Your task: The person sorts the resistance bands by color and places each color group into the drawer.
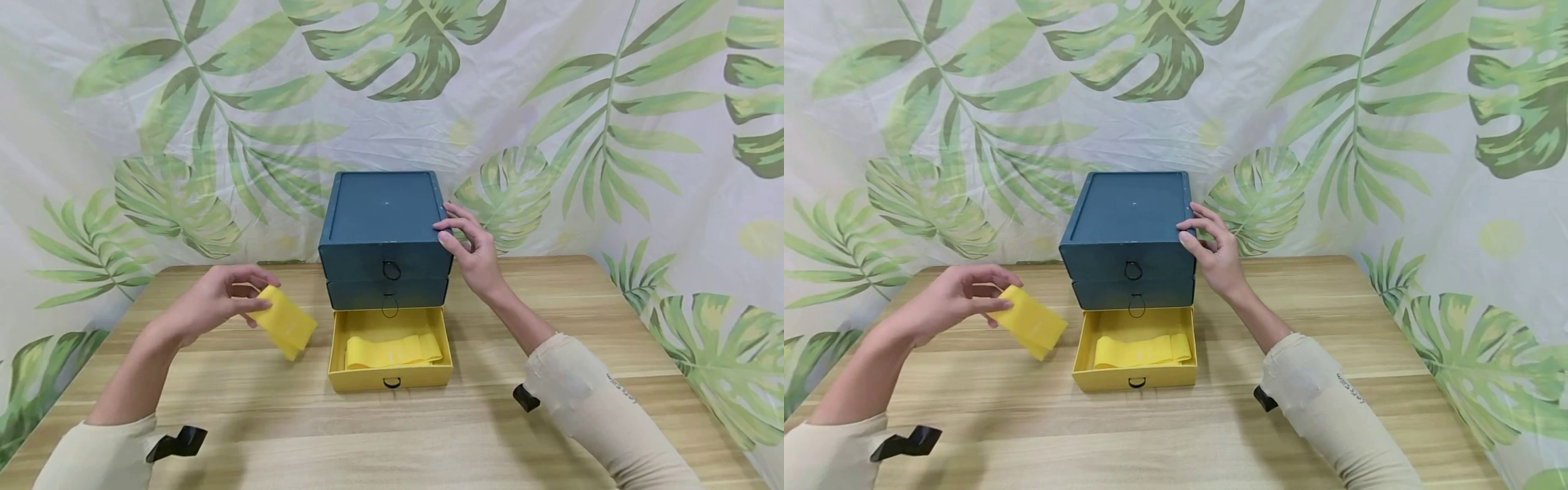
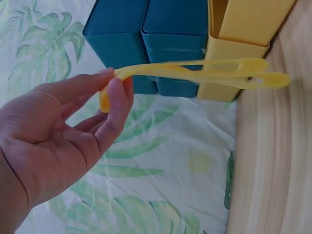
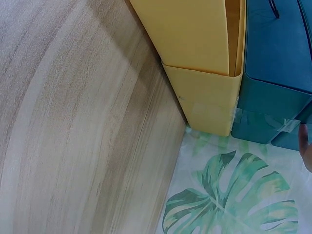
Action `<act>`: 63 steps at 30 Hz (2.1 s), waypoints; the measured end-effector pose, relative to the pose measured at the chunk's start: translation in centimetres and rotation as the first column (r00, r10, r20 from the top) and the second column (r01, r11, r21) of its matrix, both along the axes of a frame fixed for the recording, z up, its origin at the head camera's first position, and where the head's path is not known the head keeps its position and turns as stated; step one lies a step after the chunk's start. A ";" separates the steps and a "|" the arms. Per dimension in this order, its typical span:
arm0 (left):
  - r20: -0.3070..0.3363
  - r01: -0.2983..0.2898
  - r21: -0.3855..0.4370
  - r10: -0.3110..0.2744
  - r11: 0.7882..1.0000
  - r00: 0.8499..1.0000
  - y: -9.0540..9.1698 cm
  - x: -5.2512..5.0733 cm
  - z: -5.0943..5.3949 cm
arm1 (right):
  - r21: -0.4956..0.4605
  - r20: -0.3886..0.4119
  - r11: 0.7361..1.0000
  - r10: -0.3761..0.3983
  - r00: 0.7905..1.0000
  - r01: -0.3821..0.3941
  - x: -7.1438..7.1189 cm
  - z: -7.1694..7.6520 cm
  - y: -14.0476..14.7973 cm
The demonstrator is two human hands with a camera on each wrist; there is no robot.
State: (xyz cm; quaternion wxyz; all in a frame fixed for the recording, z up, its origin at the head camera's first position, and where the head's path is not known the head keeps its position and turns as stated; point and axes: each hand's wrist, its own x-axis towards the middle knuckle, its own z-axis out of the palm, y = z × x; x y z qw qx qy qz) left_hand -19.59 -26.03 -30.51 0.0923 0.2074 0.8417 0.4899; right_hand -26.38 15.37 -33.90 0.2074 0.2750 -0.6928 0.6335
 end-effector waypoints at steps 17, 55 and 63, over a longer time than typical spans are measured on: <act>0.005 0.037 0.281 -0.040 0.959 0.999 2.1 1.5 1.6 | 0.017 -0.011 1.000 -0.001 1.000 0.001 0.0 -0.1 0.1; -0.155 0.086 0.285 -0.042 0.955 0.987 18.9 2.2 -0.7 | 0.025 -0.019 1.000 0.003 1.000 -0.003 0.2 -0.3 0.2; -0.120 0.086 0.290 -0.053 0.953 0.991 20.9 1.7 -2.1 | 0.031 -0.029 1.000 0.002 1.000 -0.001 0.2 -0.2 0.3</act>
